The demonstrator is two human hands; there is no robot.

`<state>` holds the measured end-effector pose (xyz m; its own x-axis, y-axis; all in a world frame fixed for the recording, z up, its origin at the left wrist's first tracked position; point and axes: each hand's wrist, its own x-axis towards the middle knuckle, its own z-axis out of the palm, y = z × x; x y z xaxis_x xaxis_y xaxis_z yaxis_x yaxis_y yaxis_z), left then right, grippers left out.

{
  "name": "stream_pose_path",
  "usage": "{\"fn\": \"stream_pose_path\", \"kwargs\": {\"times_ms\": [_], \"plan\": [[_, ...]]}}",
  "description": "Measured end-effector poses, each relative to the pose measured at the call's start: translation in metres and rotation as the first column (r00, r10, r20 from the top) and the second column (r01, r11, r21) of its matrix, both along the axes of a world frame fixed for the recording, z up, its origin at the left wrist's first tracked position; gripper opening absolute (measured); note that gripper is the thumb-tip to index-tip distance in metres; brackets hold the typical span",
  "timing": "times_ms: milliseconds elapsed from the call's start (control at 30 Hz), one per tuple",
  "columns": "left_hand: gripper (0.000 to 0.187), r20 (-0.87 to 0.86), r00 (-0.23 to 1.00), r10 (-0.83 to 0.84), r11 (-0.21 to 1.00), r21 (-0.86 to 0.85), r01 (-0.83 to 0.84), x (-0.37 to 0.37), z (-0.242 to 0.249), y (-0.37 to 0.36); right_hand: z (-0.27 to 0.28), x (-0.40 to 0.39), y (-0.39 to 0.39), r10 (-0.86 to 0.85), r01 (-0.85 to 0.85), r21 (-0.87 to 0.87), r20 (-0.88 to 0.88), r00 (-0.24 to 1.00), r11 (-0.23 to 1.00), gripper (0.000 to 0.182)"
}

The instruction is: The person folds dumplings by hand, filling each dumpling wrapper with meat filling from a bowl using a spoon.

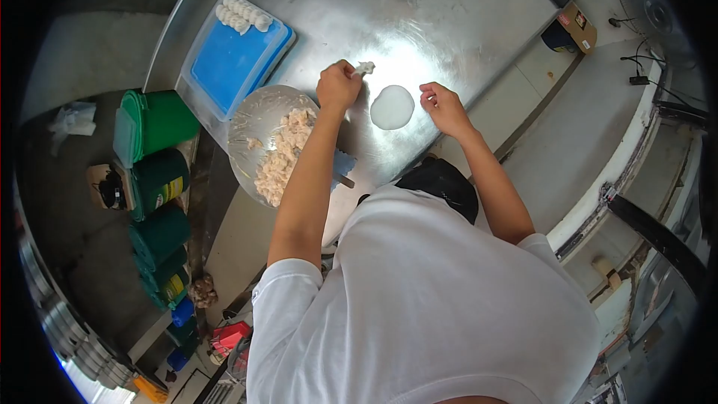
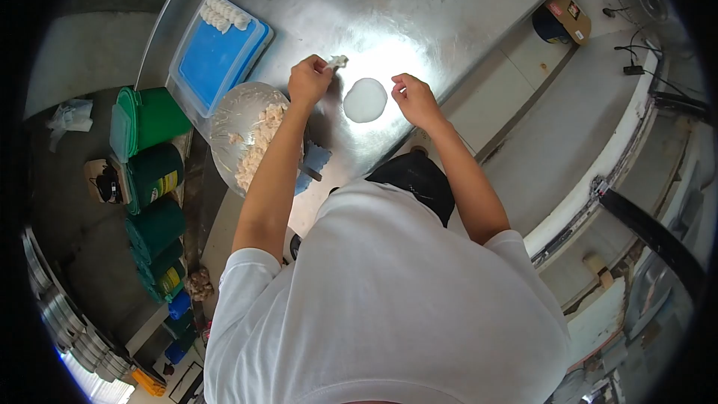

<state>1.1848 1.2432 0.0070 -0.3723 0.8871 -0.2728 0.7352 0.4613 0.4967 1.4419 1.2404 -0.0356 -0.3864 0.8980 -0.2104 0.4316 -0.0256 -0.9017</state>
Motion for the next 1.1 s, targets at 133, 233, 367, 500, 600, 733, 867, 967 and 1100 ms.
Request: {"fn": "stream_pose_path", "kwargs": {"times_ms": [133, 233, 367, 500, 600, 733, 867, 967, 1100], "plan": [[0.026, -0.085, 0.994, 0.076, 0.980, 0.189, -0.058, -0.015, -0.011, 0.005, 0.000, -0.003, -0.001, 0.003, -0.003, -0.004, 0.013, 1.000, 1.000, 0.026], [0.028, -0.237, 0.966, 0.106, 0.925, 0.381, -0.008, -0.005, -0.004, -0.003, -0.004, -0.009, -0.001, 0.005, -0.004, 0.022, -0.015, 1.000, 1.000, 0.024], [0.028, -0.111, 0.965, -0.238, 0.945, 0.203, 0.256, 0.041, 0.004, -0.023, -0.008, -0.015, 0.003, 0.014, -0.024, 0.114, 0.086, 0.996, 0.993, 0.021], [0.041, -0.178, 0.765, -0.619, 0.770, 0.054, 0.636, 0.062, -0.002, -0.040, -0.009, -0.020, 0.005, 0.014, -0.023, 0.097, 0.097, 0.995, 0.995, 0.021], [0.046, -0.244, 0.730, -0.638, 0.745, 0.045, 0.666, 0.064, -0.013, -0.041, -0.010, -0.016, 0.006, 0.031, -0.039, 0.088, 0.090, 0.995, 0.995, 0.023], [0.045, -0.248, 0.700, -0.670, 0.722, 0.002, 0.692, 0.060, -0.010, -0.038, -0.012, -0.015, 0.006, 0.035, -0.039, 0.064, 0.071, 0.997, 0.997, 0.025], [0.038, -0.223, 0.711, -0.667, 0.727, 0.010, 0.686, 0.061, -0.009, -0.036, -0.010, -0.017, 0.006, 0.035, -0.043, 0.097, 0.079, 0.996, 0.994, 0.023], [0.033, -0.164, 0.850, -0.501, 0.863, -0.030, 0.504, 0.068, -0.011, -0.041, -0.010, -0.018, 0.007, 0.070, -0.096, 0.165, 0.159, 0.985, 0.982, 0.024], [0.021, -0.043, 0.978, -0.205, 0.978, -0.043, 0.203, 0.076, -0.012, -0.053, 0.011, -0.034, 0.002, 0.107, -0.191, 0.214, 0.351, 0.930, 0.958, 0.024]]}}
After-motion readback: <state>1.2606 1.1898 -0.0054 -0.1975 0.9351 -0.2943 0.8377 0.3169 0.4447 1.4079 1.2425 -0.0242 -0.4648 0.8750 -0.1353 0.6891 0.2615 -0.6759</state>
